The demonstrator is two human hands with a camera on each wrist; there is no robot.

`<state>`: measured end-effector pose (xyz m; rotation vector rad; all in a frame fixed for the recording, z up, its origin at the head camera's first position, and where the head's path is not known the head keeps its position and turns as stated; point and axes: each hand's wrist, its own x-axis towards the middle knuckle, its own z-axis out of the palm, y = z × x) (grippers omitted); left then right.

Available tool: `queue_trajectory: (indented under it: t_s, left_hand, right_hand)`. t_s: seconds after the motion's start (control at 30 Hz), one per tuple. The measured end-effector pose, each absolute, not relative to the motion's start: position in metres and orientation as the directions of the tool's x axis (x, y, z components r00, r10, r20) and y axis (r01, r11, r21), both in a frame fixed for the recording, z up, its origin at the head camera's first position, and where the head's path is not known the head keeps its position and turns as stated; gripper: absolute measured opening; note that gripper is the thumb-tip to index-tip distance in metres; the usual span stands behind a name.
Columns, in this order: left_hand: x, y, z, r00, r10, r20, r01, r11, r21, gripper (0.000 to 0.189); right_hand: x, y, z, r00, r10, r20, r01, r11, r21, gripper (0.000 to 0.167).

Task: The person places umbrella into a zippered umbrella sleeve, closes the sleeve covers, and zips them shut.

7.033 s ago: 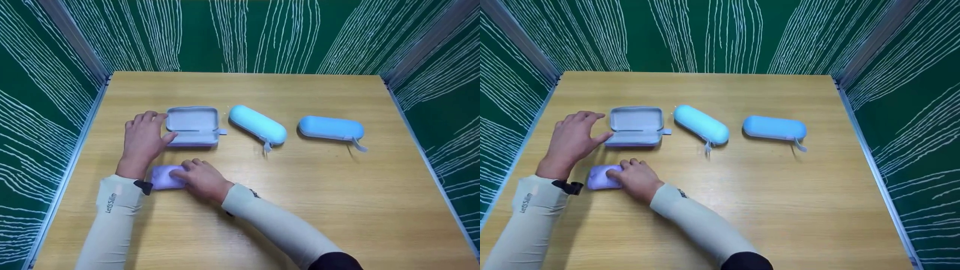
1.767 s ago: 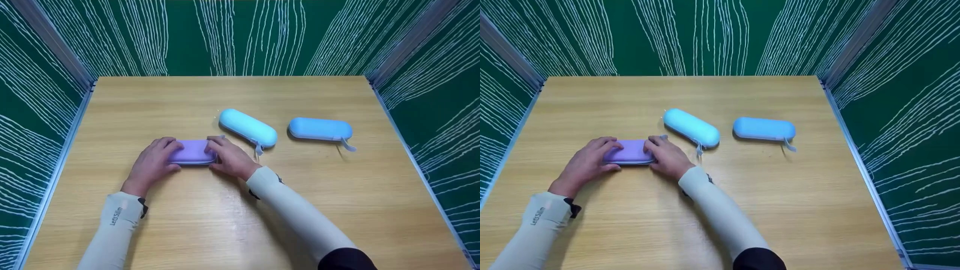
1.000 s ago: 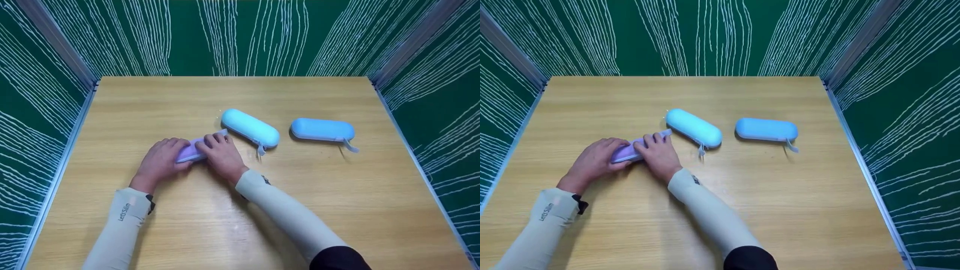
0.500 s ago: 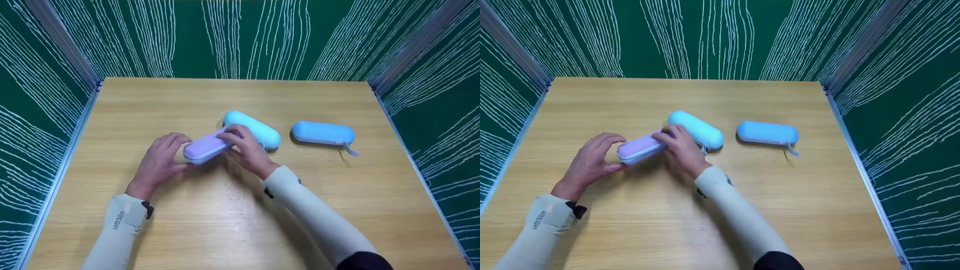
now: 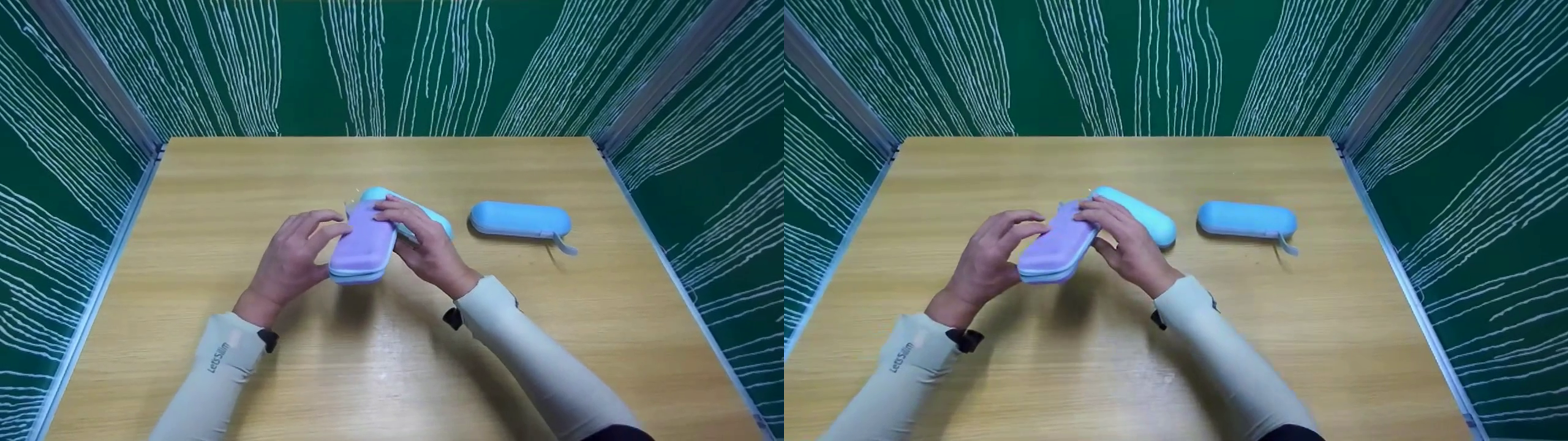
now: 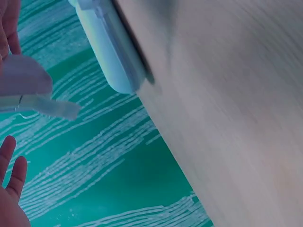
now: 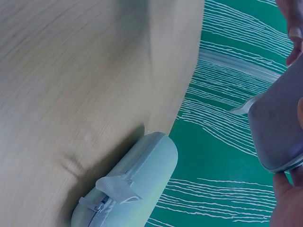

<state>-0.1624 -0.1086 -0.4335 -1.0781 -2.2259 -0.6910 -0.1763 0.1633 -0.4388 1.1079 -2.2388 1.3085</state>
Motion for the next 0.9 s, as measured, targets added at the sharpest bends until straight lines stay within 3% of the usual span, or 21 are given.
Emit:
queue_trajectory:
  t_s: [0.33,0.67,0.9]
  left_hand:
    - [-0.163,-0.099,-0.438,-0.44,0.511,0.738,0.834,0.538,0.125,0.057]
    - [-0.167,-0.105,-0.43,-0.461,0.502,0.731,0.801,0.59,0.1,0.061]
    - [-0.167,-0.105,-0.424,-0.458,0.502,0.734,0.813,0.57,0.118,0.066]
  right_hand:
    - [-0.177,0.168,-0.441,-0.68,-0.45,0.579,-0.726,0.3,-0.618,0.058]
    - [-0.176,0.195,-0.433,-0.811,-0.353,0.467,-0.584,0.438,-0.683,0.063]
    - [-0.17,0.207,-0.422,-0.794,-0.318,0.517,-0.606,0.476,-0.638,0.058]
